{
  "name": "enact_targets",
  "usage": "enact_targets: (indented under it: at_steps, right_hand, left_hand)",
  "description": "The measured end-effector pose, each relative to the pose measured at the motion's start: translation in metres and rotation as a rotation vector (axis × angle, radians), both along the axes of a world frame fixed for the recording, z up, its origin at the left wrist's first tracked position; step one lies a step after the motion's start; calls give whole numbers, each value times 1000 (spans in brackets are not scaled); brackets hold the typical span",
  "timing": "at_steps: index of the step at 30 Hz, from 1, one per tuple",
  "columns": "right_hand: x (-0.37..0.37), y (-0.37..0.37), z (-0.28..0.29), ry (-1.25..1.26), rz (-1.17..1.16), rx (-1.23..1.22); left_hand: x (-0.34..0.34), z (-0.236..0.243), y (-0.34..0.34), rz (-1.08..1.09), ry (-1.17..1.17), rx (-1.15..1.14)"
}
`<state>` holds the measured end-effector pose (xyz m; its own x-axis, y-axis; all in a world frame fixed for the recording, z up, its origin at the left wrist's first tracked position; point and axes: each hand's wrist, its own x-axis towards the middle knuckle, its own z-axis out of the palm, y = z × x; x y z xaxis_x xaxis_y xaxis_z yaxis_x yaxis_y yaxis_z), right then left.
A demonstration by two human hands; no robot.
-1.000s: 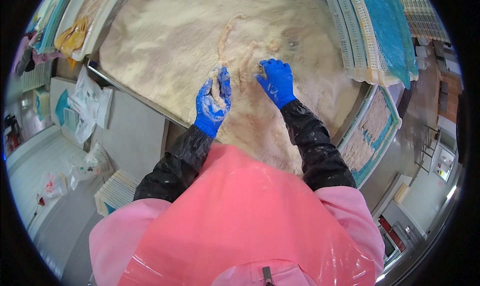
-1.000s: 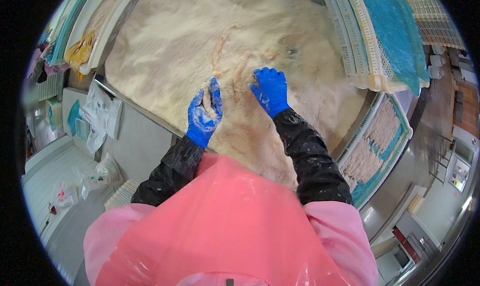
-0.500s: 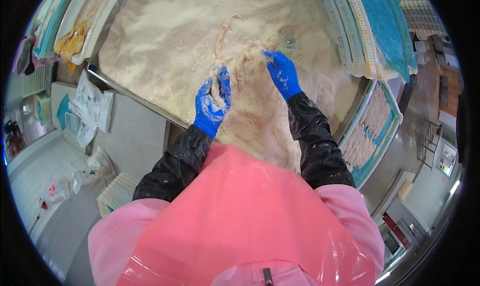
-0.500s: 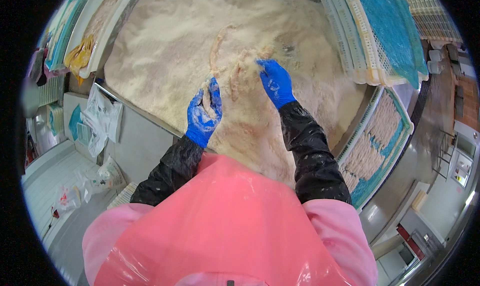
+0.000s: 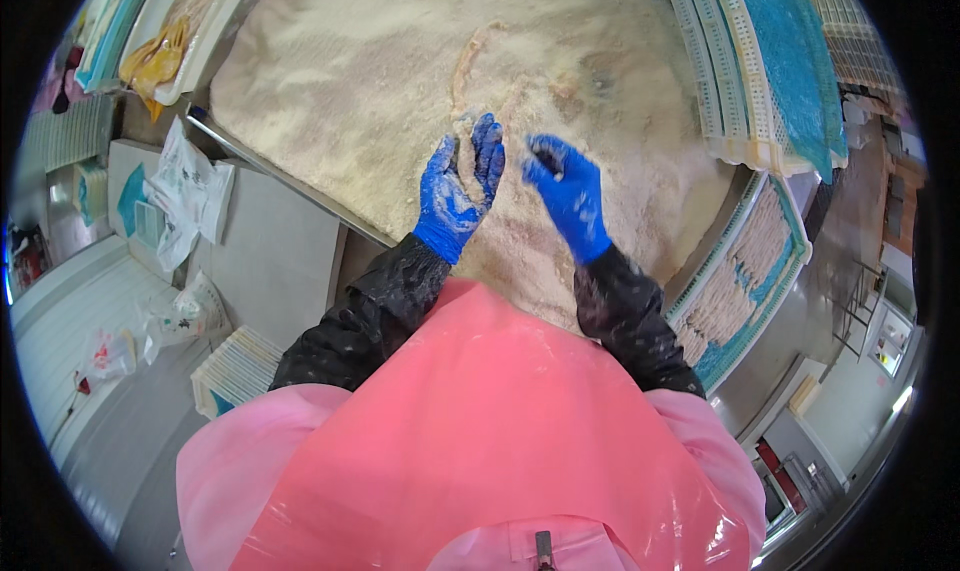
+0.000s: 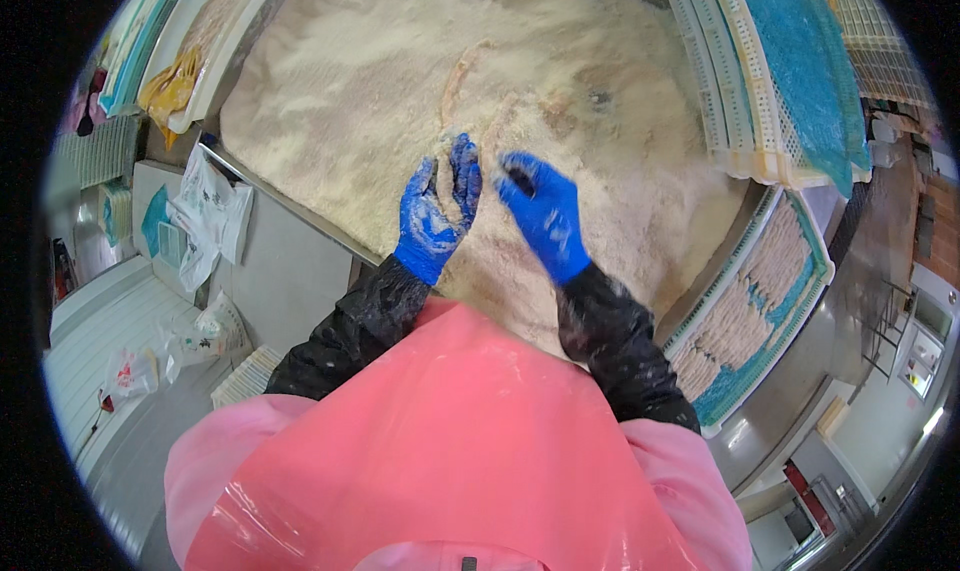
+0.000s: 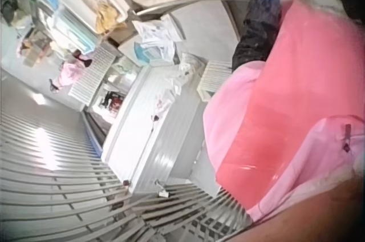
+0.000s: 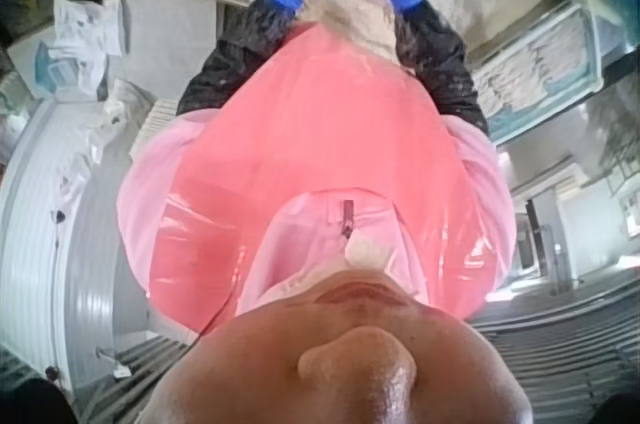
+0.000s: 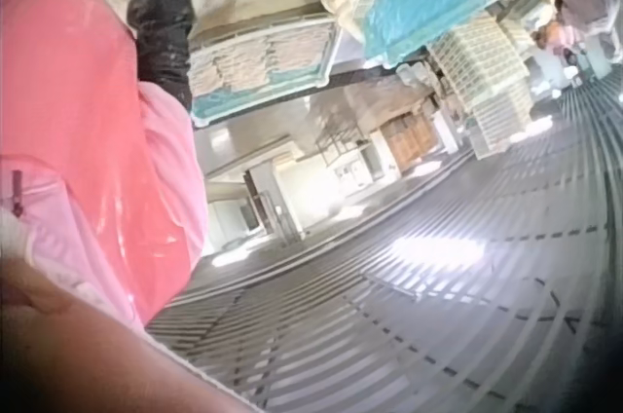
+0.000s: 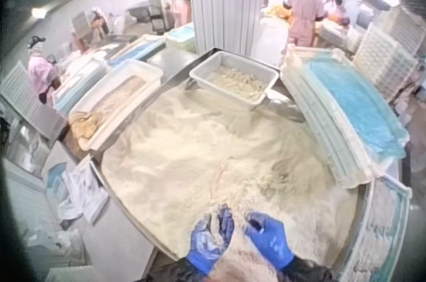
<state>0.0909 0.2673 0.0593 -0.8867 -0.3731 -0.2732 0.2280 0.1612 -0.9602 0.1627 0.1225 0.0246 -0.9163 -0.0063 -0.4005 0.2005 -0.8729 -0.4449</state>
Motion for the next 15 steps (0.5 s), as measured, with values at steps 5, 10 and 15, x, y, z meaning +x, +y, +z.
enact_targets:
  at_steps: [5, 10, 15]
  right_hand:
    - [55, 1, 25, 115, 72, 3]
    - [63, 13, 28, 92, 78, 154]
    - [68, 18, 23, -40, -34, -74]
  left_hand:
    - [-6, 16, 14, -19, -43, -422]
    - [-6, 34, 26, -62, -34, -584]
    - [-5, 48, 42, -138, 12, -675]
